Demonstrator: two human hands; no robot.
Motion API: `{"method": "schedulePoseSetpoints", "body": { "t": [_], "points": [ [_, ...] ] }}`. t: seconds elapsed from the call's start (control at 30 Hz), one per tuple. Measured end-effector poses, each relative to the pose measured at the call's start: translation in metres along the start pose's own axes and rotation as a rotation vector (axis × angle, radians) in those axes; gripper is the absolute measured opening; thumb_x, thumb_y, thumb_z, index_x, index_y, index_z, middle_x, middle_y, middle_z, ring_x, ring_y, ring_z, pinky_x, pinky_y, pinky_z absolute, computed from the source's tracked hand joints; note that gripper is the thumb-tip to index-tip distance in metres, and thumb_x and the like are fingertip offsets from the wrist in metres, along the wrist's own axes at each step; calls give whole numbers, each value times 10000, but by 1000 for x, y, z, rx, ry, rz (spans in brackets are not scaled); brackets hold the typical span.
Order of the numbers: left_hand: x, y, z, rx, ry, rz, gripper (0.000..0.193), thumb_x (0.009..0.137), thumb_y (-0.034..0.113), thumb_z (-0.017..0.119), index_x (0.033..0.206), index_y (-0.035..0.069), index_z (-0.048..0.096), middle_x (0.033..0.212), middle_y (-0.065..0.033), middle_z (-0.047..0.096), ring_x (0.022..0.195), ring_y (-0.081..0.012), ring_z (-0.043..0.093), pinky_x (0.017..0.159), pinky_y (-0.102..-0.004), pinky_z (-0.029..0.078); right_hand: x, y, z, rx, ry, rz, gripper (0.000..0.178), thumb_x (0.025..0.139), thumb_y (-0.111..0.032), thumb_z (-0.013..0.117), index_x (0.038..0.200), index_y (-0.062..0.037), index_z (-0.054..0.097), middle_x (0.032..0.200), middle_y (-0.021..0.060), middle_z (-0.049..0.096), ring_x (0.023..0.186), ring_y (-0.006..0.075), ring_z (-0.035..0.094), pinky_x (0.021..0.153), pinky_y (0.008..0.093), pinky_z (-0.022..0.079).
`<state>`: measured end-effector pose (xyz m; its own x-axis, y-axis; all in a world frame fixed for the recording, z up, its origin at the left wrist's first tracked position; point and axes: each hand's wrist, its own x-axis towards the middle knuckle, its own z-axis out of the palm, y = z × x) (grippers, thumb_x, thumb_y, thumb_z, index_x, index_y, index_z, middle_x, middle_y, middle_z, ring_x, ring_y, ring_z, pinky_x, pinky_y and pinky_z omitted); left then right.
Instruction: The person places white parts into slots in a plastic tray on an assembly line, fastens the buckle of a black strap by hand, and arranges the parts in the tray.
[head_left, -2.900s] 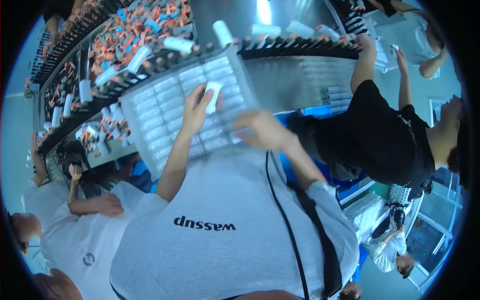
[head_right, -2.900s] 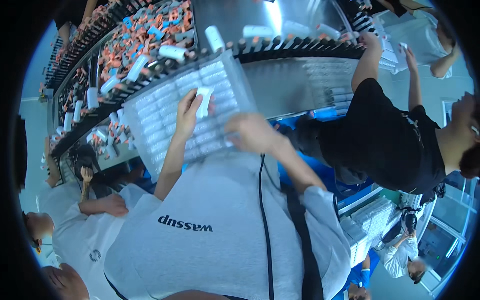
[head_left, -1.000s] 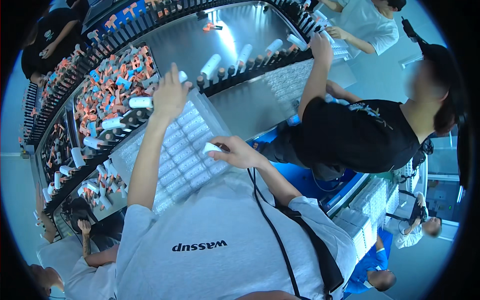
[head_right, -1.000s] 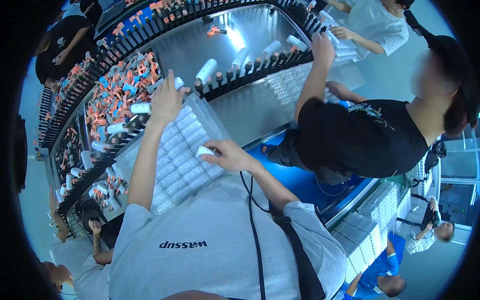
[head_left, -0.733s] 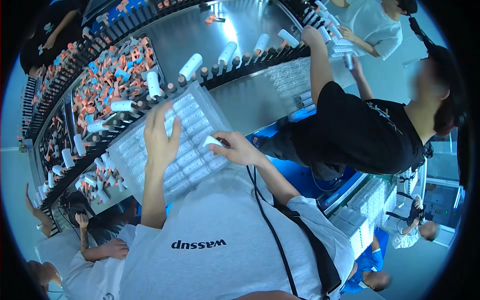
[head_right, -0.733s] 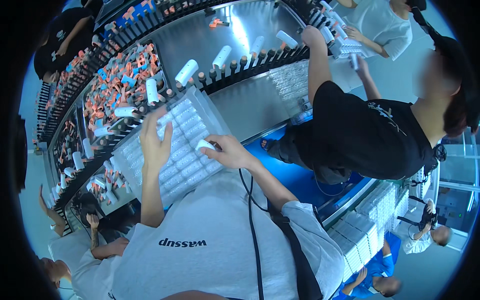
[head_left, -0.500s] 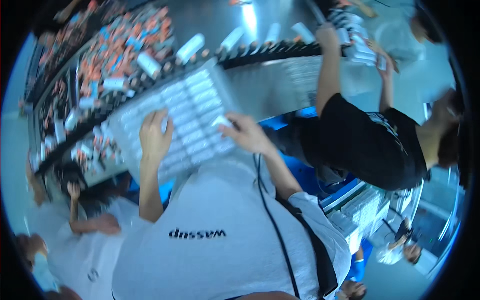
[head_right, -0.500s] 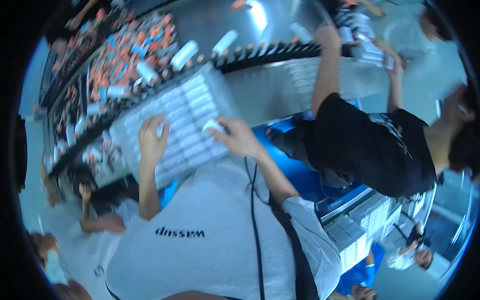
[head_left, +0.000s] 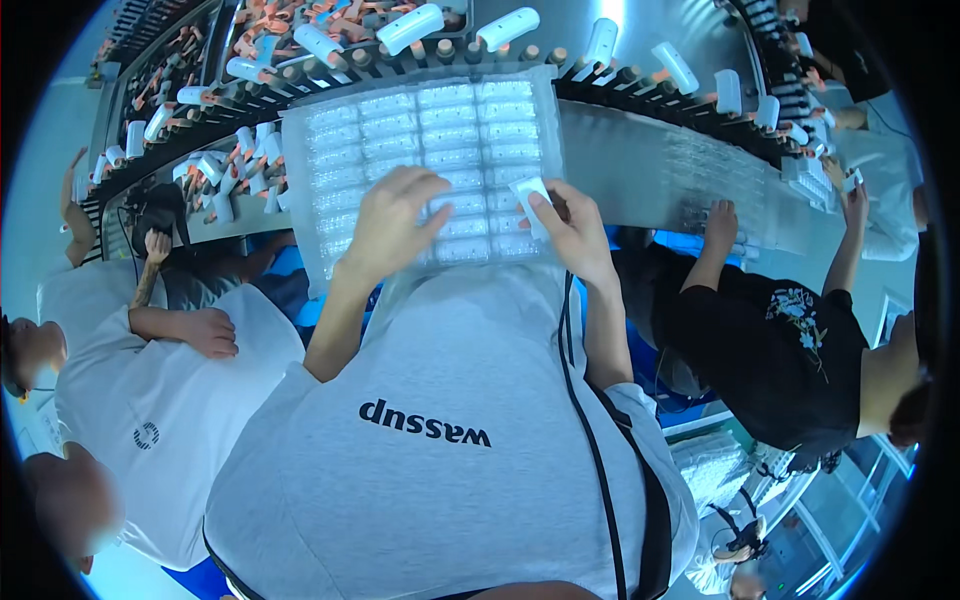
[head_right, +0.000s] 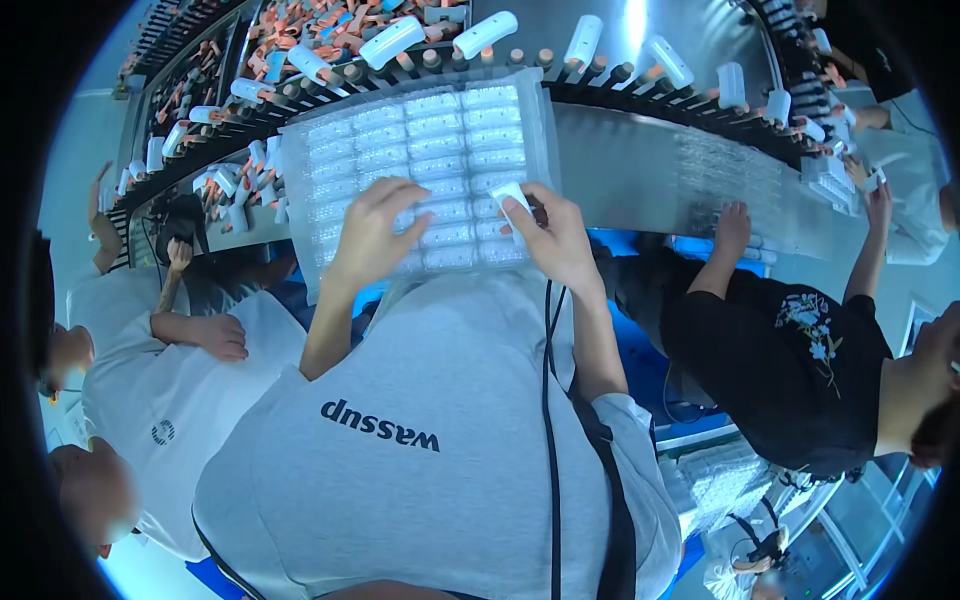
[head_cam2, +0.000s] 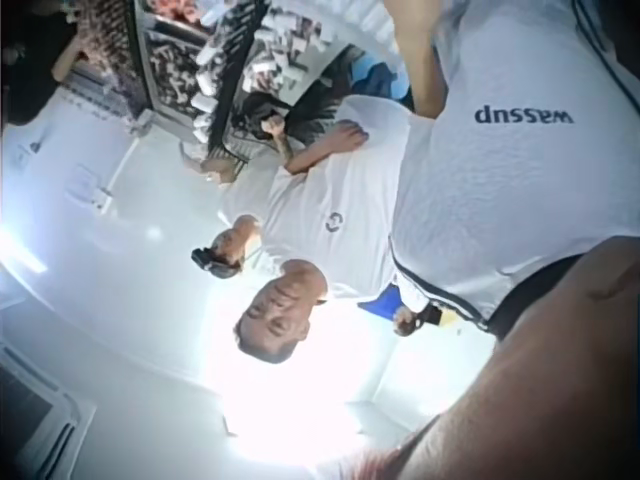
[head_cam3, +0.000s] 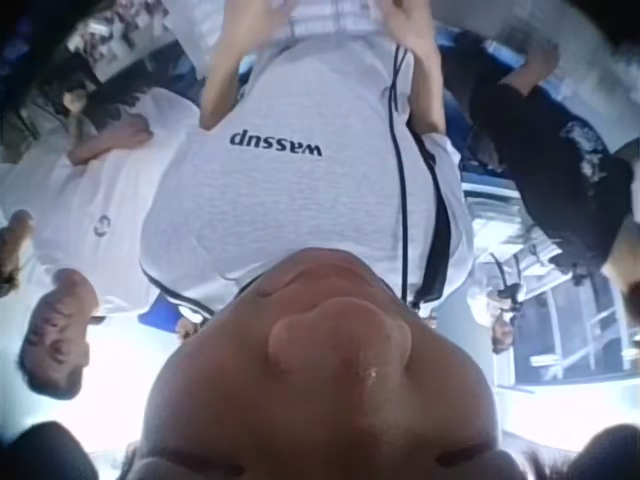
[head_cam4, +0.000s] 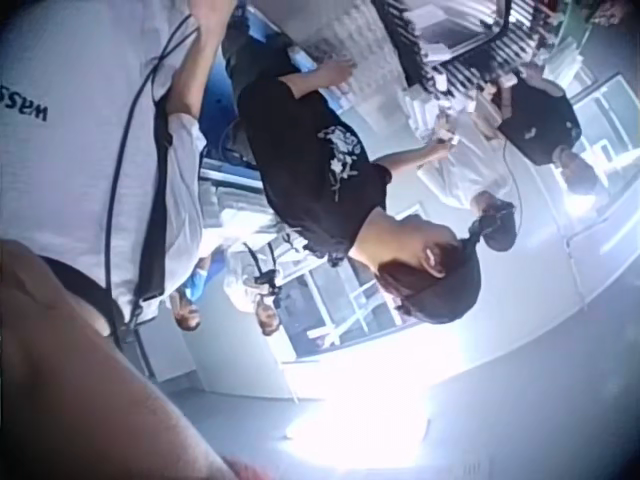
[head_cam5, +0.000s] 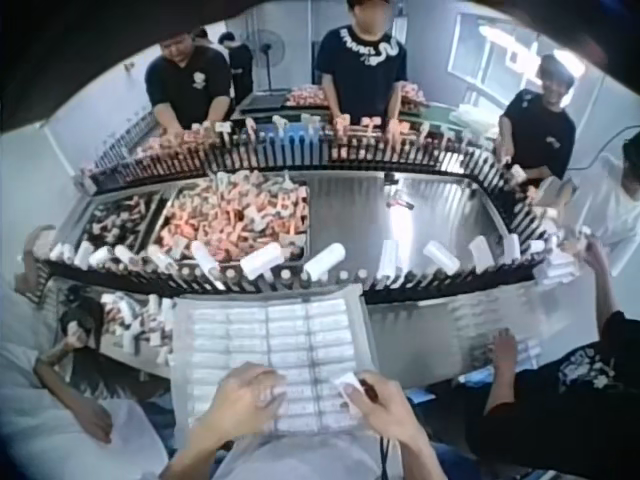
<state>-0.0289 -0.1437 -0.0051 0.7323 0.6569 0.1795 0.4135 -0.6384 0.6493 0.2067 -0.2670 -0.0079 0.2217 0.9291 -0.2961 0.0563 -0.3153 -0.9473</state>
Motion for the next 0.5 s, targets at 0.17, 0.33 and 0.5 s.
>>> {"method": "schedulePoseSetpoints", "body": {
  "t": [0.17,0.33,0.5],
  "points": [
    [-20,-65,-51,369,467,-437,384,873,158,696,1214,-1,620,1185,-221,639,1117,-406,596,977,-460,469,-12,14,-2,203,285,-159,258,1058,-183,527,1174,32,609,988,45,676,866,82,622,765,242,497],
    [-69,-110,-71,-151,275,-859,602,1007,433,580,1339,-67,539,1288,-182,627,1190,-261,577,1037,-368,414,-6,41,-7,395,511,-10,425,1082,-302,482,1322,40,559,1075,54,659,992,110,569,899,250,448],
    [-95,-126,-19,-390,377,-878,445,1047,351,536,1234,-44,621,1120,-68,642,1066,-144,545,996,-301,402,-13,39,4,227,316,4,423,1060,-228,519,1387,41,518,1172,72,656,1093,117,580,960,267,442]
  ]
}}
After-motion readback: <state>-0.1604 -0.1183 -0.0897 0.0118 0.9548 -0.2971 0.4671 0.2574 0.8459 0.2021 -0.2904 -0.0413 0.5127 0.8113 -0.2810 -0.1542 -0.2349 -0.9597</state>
